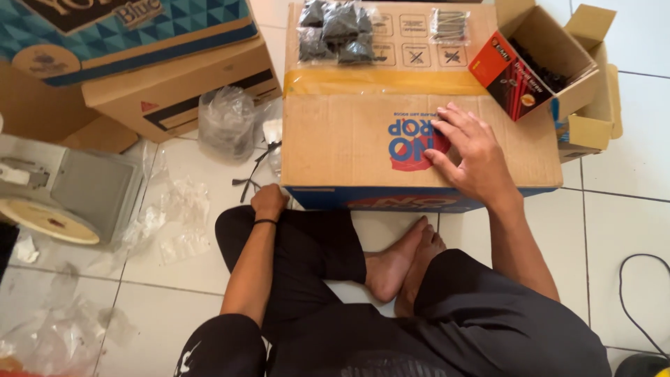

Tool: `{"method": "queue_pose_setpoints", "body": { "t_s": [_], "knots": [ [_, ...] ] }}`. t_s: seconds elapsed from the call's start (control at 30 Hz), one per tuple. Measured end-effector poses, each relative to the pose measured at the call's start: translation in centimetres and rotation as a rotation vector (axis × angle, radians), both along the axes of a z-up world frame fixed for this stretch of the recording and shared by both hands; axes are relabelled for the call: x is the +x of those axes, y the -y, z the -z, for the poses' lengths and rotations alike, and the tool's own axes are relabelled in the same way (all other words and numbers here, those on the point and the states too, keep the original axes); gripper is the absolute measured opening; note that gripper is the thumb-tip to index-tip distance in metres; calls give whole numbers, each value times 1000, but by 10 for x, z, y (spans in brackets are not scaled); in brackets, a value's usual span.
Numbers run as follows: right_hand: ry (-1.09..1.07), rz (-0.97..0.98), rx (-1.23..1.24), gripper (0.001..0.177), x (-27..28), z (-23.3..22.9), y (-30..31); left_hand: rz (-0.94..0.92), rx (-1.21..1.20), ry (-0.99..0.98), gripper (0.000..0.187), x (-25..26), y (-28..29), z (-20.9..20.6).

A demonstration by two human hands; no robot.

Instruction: Pack small metal hardware items into plastic bags

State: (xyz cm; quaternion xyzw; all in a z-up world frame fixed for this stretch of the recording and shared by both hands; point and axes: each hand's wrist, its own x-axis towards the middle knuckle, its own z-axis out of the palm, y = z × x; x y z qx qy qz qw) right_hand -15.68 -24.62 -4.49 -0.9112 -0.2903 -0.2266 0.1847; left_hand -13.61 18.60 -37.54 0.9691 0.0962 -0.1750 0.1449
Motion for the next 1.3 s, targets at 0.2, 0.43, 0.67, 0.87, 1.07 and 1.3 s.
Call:
{"method": "queue_pose_setpoints", "body": {
  "t_s": [0.2,0.43,0.67,0.87,1.07,1.3],
  "knots": [
    [-8,-10,9,47,-2,-1,-2,-25,-95,110,24,-11,-17,-57],
    [10,-10,12,47,3,-1,2,-201,-1043,571,19,-20,-39,-183],
    [-8,-7,14,47,1,1,2,-109,-1238,809,13,-20,-14,-287],
    [-14,-7,12,48,1,1,4,-44,-1284,891,9,-18,28,-325],
    [-77,-77,126,53,-6,-15,1,278,-973,850,8,-10,102,-342],
    [-578,-212,617,37,-25,-14,7,1015,-585,427,16,-19,190,-349]
  ]
}}
